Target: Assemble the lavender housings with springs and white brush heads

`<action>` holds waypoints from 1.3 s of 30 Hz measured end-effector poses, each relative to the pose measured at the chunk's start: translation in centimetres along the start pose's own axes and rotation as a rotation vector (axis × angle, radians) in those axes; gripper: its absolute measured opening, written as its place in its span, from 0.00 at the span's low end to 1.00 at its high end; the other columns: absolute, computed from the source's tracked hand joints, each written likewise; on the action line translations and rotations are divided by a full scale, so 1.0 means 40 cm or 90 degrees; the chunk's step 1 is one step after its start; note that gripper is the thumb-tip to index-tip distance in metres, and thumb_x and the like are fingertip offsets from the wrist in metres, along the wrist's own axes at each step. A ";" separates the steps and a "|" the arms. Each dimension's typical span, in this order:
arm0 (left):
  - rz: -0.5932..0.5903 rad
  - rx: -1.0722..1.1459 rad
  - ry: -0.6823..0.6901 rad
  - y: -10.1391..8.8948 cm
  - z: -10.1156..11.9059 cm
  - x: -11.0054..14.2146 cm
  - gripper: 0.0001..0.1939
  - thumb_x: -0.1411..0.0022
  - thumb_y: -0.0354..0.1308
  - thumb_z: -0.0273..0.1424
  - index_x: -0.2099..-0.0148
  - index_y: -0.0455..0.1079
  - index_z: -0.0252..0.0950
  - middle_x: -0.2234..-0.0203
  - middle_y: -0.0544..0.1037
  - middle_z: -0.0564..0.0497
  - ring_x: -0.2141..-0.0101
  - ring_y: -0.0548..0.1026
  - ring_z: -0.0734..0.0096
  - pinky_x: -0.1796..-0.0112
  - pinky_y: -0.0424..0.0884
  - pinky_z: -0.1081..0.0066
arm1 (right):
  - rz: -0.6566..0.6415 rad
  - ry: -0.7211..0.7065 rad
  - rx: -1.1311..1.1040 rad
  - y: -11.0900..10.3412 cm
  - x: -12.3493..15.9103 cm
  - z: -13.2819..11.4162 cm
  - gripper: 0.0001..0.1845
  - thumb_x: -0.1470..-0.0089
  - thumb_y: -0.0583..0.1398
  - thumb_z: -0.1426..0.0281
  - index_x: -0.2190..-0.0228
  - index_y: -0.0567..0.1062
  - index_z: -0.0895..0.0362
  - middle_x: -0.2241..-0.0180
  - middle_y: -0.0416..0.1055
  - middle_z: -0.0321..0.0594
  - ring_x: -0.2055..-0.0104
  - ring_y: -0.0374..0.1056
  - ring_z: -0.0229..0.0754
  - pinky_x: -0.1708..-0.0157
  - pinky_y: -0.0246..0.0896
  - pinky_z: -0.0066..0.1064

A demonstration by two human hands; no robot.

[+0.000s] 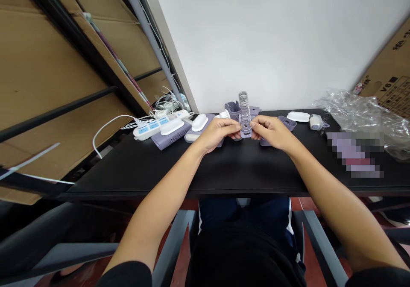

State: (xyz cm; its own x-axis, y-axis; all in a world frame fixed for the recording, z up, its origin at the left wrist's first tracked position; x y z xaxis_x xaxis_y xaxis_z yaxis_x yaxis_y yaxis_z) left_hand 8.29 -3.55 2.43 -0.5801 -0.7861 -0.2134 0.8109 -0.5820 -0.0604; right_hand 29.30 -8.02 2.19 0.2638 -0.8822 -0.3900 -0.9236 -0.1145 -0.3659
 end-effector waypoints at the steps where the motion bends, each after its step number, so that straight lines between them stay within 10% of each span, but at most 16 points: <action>1: 0.000 -0.012 0.008 -0.001 -0.001 0.000 0.12 0.46 0.71 0.39 0.68 0.81 0.34 0.76 0.80 0.50 0.72 0.76 0.72 0.67 0.70 0.71 | -0.002 0.002 -0.001 -0.001 0.001 -0.002 0.20 0.38 0.62 0.52 0.71 0.75 0.56 0.74 0.75 0.37 0.72 0.70 0.38 0.69 0.65 0.30; 27: 0.134 -0.065 0.048 0.018 -0.009 -0.012 0.10 0.45 0.66 0.38 0.69 0.78 0.35 0.76 0.78 0.51 0.72 0.75 0.71 0.66 0.72 0.70 | 0.005 0.022 0.064 0.028 0.002 0.015 0.18 0.34 0.58 0.53 0.68 0.72 0.54 0.69 0.79 0.40 0.65 0.75 0.43 0.63 0.69 0.35; 30: 0.131 -0.065 0.033 0.017 -0.010 -0.014 0.10 0.45 0.65 0.38 0.70 0.76 0.35 0.77 0.77 0.53 0.73 0.74 0.73 0.67 0.71 0.71 | 0.069 -0.012 0.152 0.022 0.005 0.016 0.16 0.38 0.63 0.56 0.53 0.74 0.52 0.67 0.78 0.38 0.65 0.74 0.45 0.61 0.69 0.38; 33: 0.107 -0.080 0.013 0.017 -0.011 -0.014 0.10 0.44 0.65 0.37 0.69 0.75 0.35 0.78 0.76 0.53 0.74 0.73 0.74 0.67 0.71 0.71 | 0.105 -0.065 0.188 0.019 0.004 0.012 0.36 0.44 0.69 0.60 0.37 0.66 0.48 0.56 0.76 0.41 0.60 0.74 0.47 0.59 0.70 0.40; 39: 0.047 -0.068 0.006 0.024 -0.010 -0.004 0.16 0.40 0.66 0.44 0.65 0.75 0.35 0.74 0.78 0.51 0.71 0.76 0.72 0.67 0.71 0.72 | 0.128 -0.092 0.160 0.020 -0.007 0.019 0.19 0.43 0.67 0.59 0.51 0.77 0.52 0.49 0.74 0.46 0.51 0.72 0.51 0.56 0.70 0.42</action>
State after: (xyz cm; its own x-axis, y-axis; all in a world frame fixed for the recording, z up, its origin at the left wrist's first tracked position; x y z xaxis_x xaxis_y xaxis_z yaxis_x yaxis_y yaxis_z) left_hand 9.21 -3.90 2.00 -0.5182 -0.8236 -0.2306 0.8552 -0.4968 -0.1475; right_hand 28.69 -7.52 1.36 0.1364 -0.7995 -0.5850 -0.8688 0.1873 -0.4584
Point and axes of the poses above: each hand's wrist, its own x-axis away from the middle knuckle, its own y-axis out of the palm, z = x × y, the point moved 1 cm from there along -x, towards the middle knuckle
